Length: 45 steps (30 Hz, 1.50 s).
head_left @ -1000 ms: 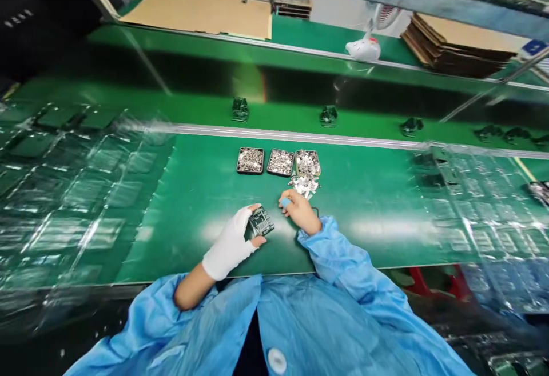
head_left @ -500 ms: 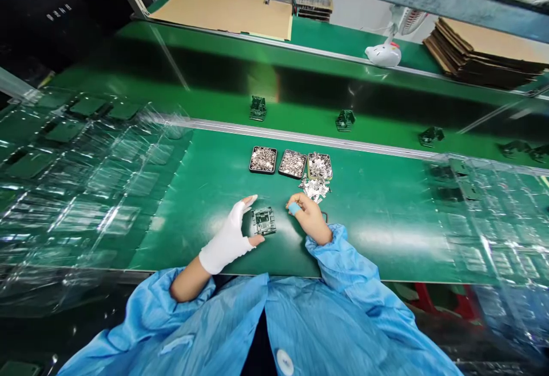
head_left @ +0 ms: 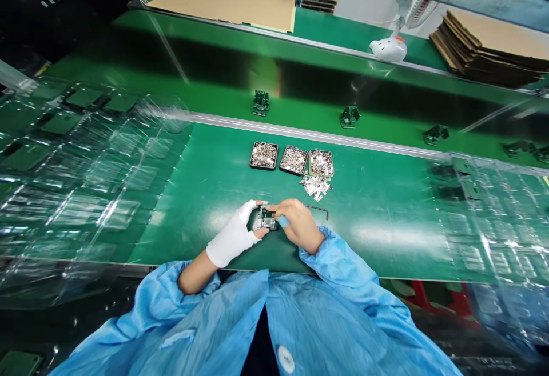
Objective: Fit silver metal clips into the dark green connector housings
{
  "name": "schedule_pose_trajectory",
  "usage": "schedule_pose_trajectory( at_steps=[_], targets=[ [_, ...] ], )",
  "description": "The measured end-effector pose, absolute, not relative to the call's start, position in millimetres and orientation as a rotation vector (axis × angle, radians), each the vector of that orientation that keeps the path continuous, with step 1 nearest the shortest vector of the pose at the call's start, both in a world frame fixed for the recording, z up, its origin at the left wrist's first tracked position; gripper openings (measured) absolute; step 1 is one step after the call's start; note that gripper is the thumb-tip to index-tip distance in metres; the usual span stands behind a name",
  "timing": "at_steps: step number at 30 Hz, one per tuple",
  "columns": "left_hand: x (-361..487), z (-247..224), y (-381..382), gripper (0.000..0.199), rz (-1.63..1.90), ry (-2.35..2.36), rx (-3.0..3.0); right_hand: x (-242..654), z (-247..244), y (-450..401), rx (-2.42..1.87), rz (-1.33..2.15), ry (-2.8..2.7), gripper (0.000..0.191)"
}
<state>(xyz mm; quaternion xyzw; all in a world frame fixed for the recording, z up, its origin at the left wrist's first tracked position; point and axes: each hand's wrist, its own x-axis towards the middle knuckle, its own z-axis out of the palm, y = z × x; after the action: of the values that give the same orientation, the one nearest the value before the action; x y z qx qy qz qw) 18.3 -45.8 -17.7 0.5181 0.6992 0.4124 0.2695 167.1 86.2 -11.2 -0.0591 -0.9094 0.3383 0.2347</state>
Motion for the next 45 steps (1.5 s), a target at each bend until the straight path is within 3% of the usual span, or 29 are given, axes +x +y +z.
schedule_pose_trajectory(
  at_steps=[3, 8, 13, 16, 34, 45],
  targets=[
    [21, -20, -45, 0.051, 1.093, 1.868, 1.407, 163, -8, 85, -0.063, 0.91, -2.53, 0.028],
    [22, -26, -43, 0.084, 1.077, 1.911, 1.447, 170, -1, 93, -0.388, 1.083, -2.168, 0.014],
    [26, -24, -36, 0.05, 1.087, 1.98, 1.499, 169, -1, 94, -0.502, 1.206, -2.117, 0.011],
    [28, -20, -34, 0.043, 1.173, 1.953, 1.581, 165, -4, 90, -0.414, 1.157, -2.177, 0.01],
    [32, -12, -32, 0.036, 1.047, 2.12, 1.921, 168, -8, 87, -0.346, 0.921, -2.427, 0.012],
    [34, -9, -35, 0.04, 1.046, 2.058, 1.767, 168, -5, 86, -0.392, 1.066, -2.373, 0.009]
  ],
)
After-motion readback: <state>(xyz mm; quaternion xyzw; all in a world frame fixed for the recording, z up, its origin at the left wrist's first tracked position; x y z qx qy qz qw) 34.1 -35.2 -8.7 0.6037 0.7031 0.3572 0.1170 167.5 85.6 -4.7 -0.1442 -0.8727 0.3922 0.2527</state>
